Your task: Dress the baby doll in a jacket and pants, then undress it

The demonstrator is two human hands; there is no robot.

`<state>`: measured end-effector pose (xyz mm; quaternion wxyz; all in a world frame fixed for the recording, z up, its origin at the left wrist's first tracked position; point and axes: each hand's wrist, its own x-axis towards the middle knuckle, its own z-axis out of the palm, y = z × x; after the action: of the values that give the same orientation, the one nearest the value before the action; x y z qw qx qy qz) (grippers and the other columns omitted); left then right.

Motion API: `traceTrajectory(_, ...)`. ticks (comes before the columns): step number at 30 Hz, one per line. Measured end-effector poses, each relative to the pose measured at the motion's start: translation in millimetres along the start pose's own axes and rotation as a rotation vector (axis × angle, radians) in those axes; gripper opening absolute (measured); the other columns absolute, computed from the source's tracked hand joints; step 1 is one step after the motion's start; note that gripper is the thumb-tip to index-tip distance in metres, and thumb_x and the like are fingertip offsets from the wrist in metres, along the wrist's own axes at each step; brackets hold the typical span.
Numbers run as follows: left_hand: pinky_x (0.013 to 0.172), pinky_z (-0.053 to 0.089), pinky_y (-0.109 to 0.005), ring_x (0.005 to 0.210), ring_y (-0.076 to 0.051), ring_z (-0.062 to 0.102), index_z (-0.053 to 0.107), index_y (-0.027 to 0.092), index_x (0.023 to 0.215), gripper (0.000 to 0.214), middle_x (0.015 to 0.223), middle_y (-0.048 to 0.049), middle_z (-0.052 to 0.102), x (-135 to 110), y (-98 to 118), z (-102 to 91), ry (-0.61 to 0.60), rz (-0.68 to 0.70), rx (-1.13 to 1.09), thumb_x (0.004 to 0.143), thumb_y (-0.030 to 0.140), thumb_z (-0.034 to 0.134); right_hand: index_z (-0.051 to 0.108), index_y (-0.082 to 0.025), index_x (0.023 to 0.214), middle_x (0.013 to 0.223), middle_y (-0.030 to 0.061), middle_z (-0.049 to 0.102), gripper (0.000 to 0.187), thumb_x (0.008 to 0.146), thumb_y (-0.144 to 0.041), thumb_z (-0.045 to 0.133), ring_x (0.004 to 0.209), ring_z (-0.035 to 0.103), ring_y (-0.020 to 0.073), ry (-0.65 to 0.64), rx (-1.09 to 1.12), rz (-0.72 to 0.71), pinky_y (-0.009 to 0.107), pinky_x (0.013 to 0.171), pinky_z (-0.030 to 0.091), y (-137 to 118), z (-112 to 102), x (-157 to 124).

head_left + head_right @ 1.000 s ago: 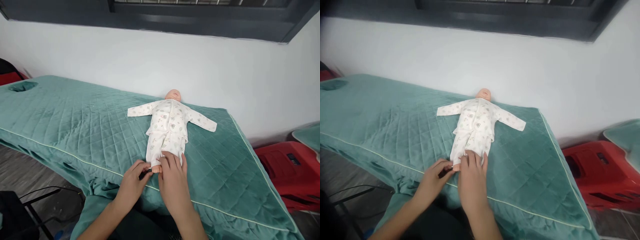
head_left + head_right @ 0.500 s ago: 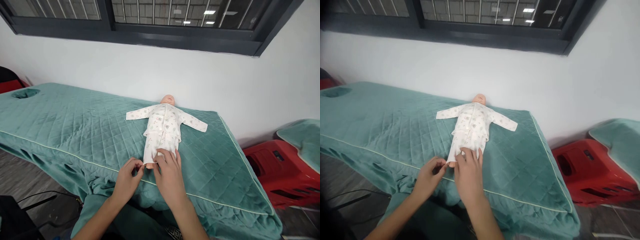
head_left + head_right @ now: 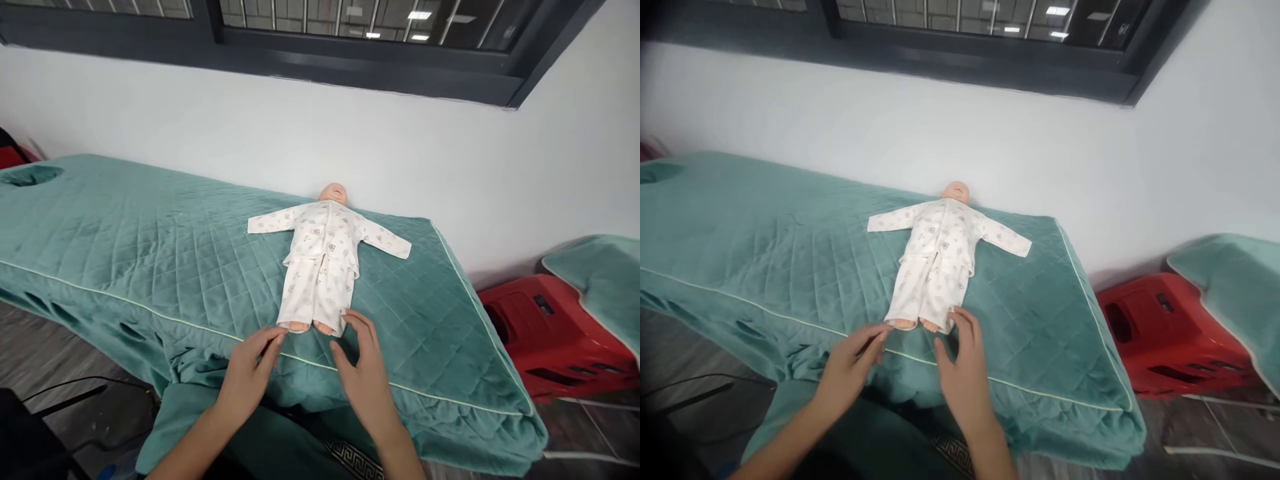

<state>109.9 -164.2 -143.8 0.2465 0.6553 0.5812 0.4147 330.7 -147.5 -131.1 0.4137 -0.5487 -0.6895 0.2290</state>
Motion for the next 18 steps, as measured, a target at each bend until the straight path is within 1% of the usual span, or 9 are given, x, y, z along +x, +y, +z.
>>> traceTrajectory(2, 0.075, 0.055, -0.027, 0.083, -0.016, 0.071, 0.067, 0.024, 0.12, 0.029, 0.098, -0.0022, 0.075, 1.9, 9.5, 5.2, 0.002, 0.199, 0.053, 0.104, 0.027, 0.044, 0.052, -0.025, 0.129, 0.133, 0.0103, 0.055, 0.036, 0.094, -0.021, 0.058, 0.126, 0.054, 0.0248, 0.012, -0.018, 0.018, 0.047, 0.108, 0.048, 5.8, 1.7, -3.2)
traceTrajectory(4, 0.084, 0.055, -0.027, 0.1, -0.017, 0.071, 0.063, 0.022, 0.128, 0.031, 0.115, -0.0048, 0.074, 7.8, 18.9, 12.3, 0.034, 0.396, 0.159, 0.103, 0.02, 0.044, 0.055, -0.024, 0.123, 0.125, 0.01, 0.057, 0.031, 0.093, -0.018, 0.057, 0.119, 0.056, 0.0254, 0.021, -0.054, 0.033, 0.047, 0.103, 0.05, 7.1, 4.6, -2.7)
traceTrajectory(5, 0.082, 0.055, -0.027, 0.099, -0.017, 0.071, 0.061, 0.021, 0.129, 0.031, 0.115, -0.0053, 0.074, 11.9, 23.4, 15.9, 0.061, 0.461, 0.232, 0.103, 0.019, 0.046, 0.056, -0.023, 0.119, 0.12, 0.0095, 0.058, 0.028, 0.092, -0.017, 0.057, 0.114, 0.058, 0.0254, 0.022, -0.073, 0.042, 0.046, 0.099, 0.051, 6.6, 6.2, -1.2)
traceTrajectory(6, 0.076, 0.055, -0.027, 0.092, -0.017, 0.072, 0.061, 0.021, 0.129, 0.03, 0.11, -0.005, 0.075, 16.4, 27.6, 19.3, 0.09, 0.497, 0.317, 0.102, 0.019, 0.048, 0.057, -0.023, 0.116, 0.116, 0.0089, 0.059, 0.024, 0.092, -0.017, 0.056, 0.109, 0.059, 0.0254, 0.019, -0.09, 0.051, 0.046, 0.095, 0.052, 5.7, 7.5, 1.1)
traceTrajectory(8, 0.065, 0.051, -0.029, 0.076, -0.017, 0.069, 0.062, 0.02, 0.126, 0.028, 0.097, -0.0035, 0.074, 25.5, 35.4, 23.9, 0.126, 0.512, 0.492, 0.1, 0.02, 0.052, 0.058, -0.022, 0.109, 0.108, 0.0076, 0.061, 0.017, 0.093, -0.017, 0.055, 0.101, 0.059, 0.0249, -0.001, -0.109, 0.062, 0.044, 0.088, 0.051, 3.8, 10.0, 6.5)
traceTrajectory(9, 0.063, 0.049, -0.031, 0.073, -0.018, 0.067, 0.063, 0.019, 0.124, 0.026, 0.093, -0.0033, 0.073, 29.5, 38.9, 25.0, 0.128, 0.51, 0.565, 0.1, 0.02, 0.053, 0.058, -0.022, 0.105, 0.104, 0.0069, 0.061, 0.014, 0.093, -0.017, 0.054, 0.097, 0.059, 0.0246, -0.012, -0.113, 0.059, 0.043, 0.086, 0.051, 3.2, 11.1, 9.2)
traceTrajectory(11, 0.065, 0.049, -0.034, 0.077, -0.019, 0.066, 0.063, 0.018, 0.121, 0.025, 0.093, -0.004, 0.071, 35.7, 44.9, 24.9, 0.085, 0.514, 0.661, 0.099, 0.017, 0.053, 0.058, -0.021, 0.097, 0.097, 0.0055, 0.061, 0.01, 0.093, -0.015, 0.052, 0.092, 0.057, 0.0236, -0.023, -0.124, 0.045, 0.041, 0.083, 0.049, 3.5, 13.6, 13.4)
traceTrajectory(15, 0.069, 0.045, -0.038, 0.085, -0.022, 0.062, 0.061, 0.019, 0.121, 0.025, 0.095, -0.0043, 0.067, 40.5, 51.8, 22.1, -0.05, 0.558, 0.757, 0.098, 0.017, 0.055, 0.055, -0.021, 0.087, 0.091, 0.0042, 0.061, 0.011, 0.092, -0.013, 0.05, 0.088, 0.055, 0.0224, -0.019, -0.156, 0.011, 0.037, 0.079, 0.045, 7.7, 19.7, 16.6)
traceTrajectory(18, 0.07, 0.041, -0.039, 0.084, -0.023, 0.058, 0.062, 0.02, 0.119, 0.022, 0.091, -0.0035, 0.063, 42.7, 52.4, 23.4, -0.077, 0.582, 0.793, 0.097, 0.021, 0.058, 0.054, -0.021, 0.085, 0.09, 0.0038, 0.059, 0.012, 0.092, -0.012, 0.05, 0.087, 0.053, 0.022, -0.009, -0.155, -0.001, 0.036, 0.077, 0.043, 9.6, 21.8, 16.8)
